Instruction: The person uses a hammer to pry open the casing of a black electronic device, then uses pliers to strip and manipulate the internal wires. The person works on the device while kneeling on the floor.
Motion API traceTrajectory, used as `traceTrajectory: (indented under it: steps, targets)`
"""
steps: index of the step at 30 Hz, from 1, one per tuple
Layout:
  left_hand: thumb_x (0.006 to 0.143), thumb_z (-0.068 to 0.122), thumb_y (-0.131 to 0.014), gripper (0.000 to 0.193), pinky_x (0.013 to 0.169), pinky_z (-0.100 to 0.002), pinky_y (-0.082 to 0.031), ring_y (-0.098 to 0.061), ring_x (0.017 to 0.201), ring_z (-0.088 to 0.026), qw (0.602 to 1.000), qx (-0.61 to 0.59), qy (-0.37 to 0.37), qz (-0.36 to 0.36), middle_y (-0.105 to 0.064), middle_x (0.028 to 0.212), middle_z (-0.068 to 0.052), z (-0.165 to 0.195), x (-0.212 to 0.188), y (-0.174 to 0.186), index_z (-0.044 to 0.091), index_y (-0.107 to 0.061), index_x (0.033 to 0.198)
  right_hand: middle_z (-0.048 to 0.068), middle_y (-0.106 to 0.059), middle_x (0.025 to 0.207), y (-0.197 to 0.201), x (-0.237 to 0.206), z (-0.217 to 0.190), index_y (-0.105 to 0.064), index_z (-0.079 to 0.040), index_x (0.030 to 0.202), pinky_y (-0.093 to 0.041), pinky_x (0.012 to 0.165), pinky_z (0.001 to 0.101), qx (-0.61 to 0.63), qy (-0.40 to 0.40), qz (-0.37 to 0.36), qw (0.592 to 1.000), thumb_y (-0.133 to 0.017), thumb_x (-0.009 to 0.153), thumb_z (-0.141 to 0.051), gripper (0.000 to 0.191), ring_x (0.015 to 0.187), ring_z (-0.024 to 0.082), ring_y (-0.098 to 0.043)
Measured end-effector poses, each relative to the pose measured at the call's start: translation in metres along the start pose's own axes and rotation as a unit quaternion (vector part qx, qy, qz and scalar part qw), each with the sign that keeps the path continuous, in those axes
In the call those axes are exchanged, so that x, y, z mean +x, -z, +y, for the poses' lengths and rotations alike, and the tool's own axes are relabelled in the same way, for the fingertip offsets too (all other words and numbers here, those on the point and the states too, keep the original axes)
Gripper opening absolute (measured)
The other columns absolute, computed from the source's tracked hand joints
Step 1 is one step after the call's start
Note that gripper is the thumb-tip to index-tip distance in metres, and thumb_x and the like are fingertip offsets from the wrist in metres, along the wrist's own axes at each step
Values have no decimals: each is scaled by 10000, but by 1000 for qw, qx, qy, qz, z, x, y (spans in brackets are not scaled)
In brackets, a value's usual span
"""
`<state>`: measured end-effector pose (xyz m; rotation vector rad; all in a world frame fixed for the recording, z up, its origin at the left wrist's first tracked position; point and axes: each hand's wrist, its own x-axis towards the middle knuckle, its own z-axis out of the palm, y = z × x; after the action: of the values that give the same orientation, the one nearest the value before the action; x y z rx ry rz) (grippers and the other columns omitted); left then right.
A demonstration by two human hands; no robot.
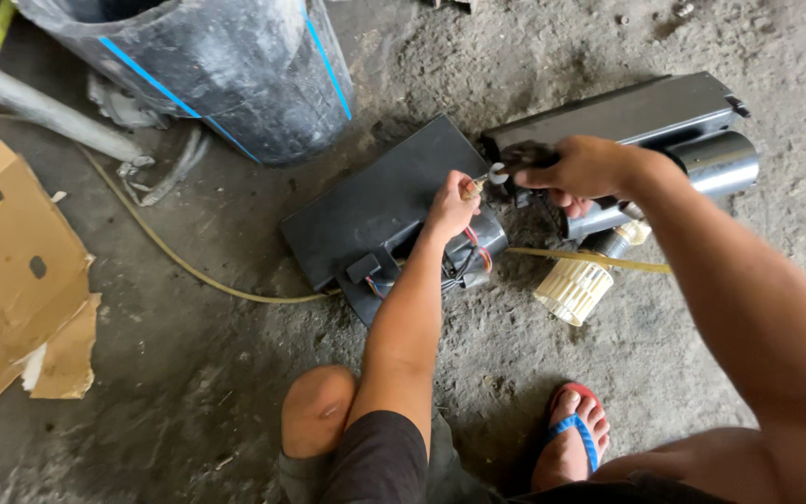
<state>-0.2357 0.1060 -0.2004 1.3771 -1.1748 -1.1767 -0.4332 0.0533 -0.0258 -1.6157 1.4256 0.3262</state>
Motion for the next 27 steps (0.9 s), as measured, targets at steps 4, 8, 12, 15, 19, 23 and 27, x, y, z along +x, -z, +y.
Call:
traceTrajectory:
  steps: [4, 8, 12, 15, 19, 23, 27]
  targets:
    - [808, 39, -704, 395, 494, -274, -487, -579, 605, -113, 995, -85, 54, -14, -619, 873, -29, 17, -7, 10, 85, -590, 1184, 140, -665, 643, 6, -26, -16, -660, 74, 774, -575, 575, 380, 4, 23, 13, 1000, -667, 950, -521, 620, 575, 242, -675]
    - [806, 76, -791, 386, 539, -267, -477, -571, 683, -75, 996, -87, 28, -21, -639, 904, -11, 32, -17, 24, 63, -646, 1163, 127, -674, 631, 3, -41, -34, -664, 55, 828, -562, 567, 373, -9, 53, -2, 999, -653, 945, -510, 577, 573, 234, -682]
    - [758, 118, -854, 441, 538, -246, -471, -559, 680, -47, 994, -108, 2, -14, -633, 900, 28, 37, -27, 39, 93, -654, 1150, 87, -610, 635, -4, -50, -47, -671, 1, 945, -539, 548, 378, 56, 77, -24, 995, -666, 925, -464, 466, 571, 211, -620]
    - [789, 199, -877, 334, 483, -239, -433, -533, 608, -49, 994, -98, 41, -10, -633, 825, 36, 40, -35, 50, 78, -642, 993, 90, -614, 651, -8, -56, -53, -658, -21, 994, -561, 566, 382, 42, 63, -22, 997, -653, 928, -448, 432, 581, 217, -630]
    - [812, 247, -888, 294, 462, -230, -375, -468, 547, -40, 994, -105, 32, -19, -576, 703, 52, 46, -46, 59, 83, -648, 857, 96, -610, 653, -12, -59, -57, -641, -35, 1012, -574, 570, 385, 33, 71, -32, 996, -667, 939, -453, 425, 582, 216, -632]
    - [799, 245, -889, 276, 454, -226, -349, -447, 531, -33, 993, -110, 34, -32, -572, 678, 63, 54, -53, 59, 83, -665, 812, 88, -605, 660, -15, -55, -57, -643, -1, 995, -568, 565, 382, 38, 68, -34, 996, -657, 940, -438, 440, 587, 219, -634]
    - [793, 248, -891, 279, 452, -224, -342, -444, 531, -31, 993, -98, 44, -38, -587, 685, 62, 59, -55, 58, 87, -664, 809, 92, -602, 648, -16, -51, -53, -639, -6, 986, -547, 553, 380, 41, 71, -40, 996, -655, 934, -437, 434, 581, 220, -627]
